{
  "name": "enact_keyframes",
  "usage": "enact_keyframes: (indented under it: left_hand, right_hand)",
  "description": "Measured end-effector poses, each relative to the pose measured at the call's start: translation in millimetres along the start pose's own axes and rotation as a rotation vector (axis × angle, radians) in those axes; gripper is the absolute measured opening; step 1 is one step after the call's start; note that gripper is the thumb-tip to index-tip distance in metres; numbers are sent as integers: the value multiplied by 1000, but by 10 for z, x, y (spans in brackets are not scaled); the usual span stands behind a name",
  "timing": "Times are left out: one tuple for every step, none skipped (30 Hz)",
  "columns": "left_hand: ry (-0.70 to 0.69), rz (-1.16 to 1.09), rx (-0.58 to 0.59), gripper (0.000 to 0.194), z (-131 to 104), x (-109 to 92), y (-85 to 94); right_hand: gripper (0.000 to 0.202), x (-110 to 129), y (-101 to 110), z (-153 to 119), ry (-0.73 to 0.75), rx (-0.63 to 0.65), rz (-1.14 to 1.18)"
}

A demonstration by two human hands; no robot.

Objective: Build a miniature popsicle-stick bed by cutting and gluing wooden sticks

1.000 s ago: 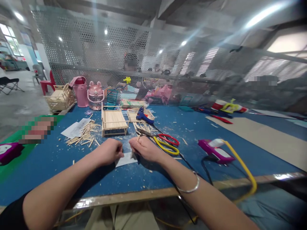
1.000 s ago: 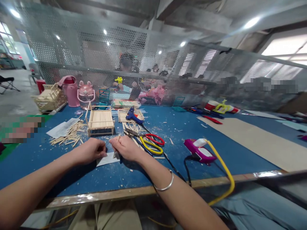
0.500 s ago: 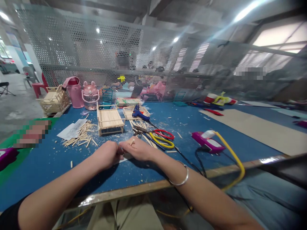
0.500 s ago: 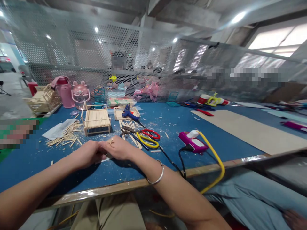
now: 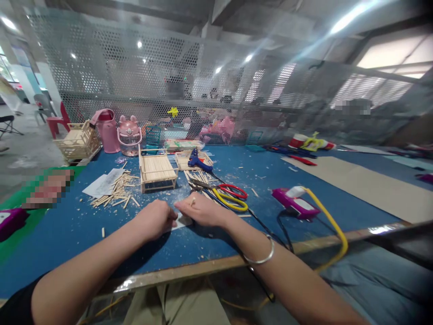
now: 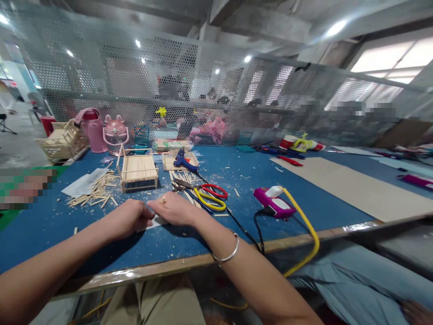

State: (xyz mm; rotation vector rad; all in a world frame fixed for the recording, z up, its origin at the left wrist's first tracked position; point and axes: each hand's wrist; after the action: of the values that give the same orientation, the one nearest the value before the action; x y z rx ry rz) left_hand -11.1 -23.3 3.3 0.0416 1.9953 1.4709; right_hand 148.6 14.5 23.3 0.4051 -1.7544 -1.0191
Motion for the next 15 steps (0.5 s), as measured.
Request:
enact_keyframes:
  left_hand:
    - [41,23,-12,17,-5,-10,10]
    - [90,48,-21,17,-10,-18,21]
    - [128,74,-19,15,-13,-25,32]
    - [143,98,-3,13,-16,-28,42]
    - [132,121,24,12,-17,-28,52]
    - [103,141,54,13,-17,-26,60]
    - [69,158,78,13,-15,-21,67]
    - [53,172,87,14,-12,-15,72]
    - [62,181,80,14,-9,-9,76]
    - [88,188,64,15,-6,-3,78]
    - [115,192,47,16,-3,2,81]
    - [122,197,36,17,0,7,83]
    - [105,205,37,16,3,12,86]
    - [67,213,46,16,7,17,90]
    - [18,222,58,15,12,23,96]
  right_hand:
    - [47,0,-3,3,19,6,0]
    - [46,-5,-6,5,43,17,5]
    - [46,-15,-6,4,61,31,13]
    - [46,-31,-2,0,69,40,24]
    - [47,-50,4,-6,64,39,33]
    - [47,-70,12,-14,52,30,40]
    - [48,-85,19,-22,37,11,41]
    - [49,-93,23,-27,25,-9,37]
    - [49,-93,21,-29,27,-14,40]
    - [48,-86,16,-27,43,-1,52]
    - [48,-77,9,-25,64,24,70]
    - [47,-71,4,-23,83,50,89]
    - [47,-72,5,-25,91,69,104]
    - [47,-83,12,-31,88,74,109]
    - [49,-102,28,-42,75,64,109]
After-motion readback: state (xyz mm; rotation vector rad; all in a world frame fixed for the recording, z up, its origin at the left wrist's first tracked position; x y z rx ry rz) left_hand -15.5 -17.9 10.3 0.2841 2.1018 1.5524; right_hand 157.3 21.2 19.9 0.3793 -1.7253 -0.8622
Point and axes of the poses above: each hand's wrist, its own z-axis towards the middle knuckle, its own y-axis out of the back of the hand, x = y × z, and after that the axes turned 15 degrees about x, right-handed
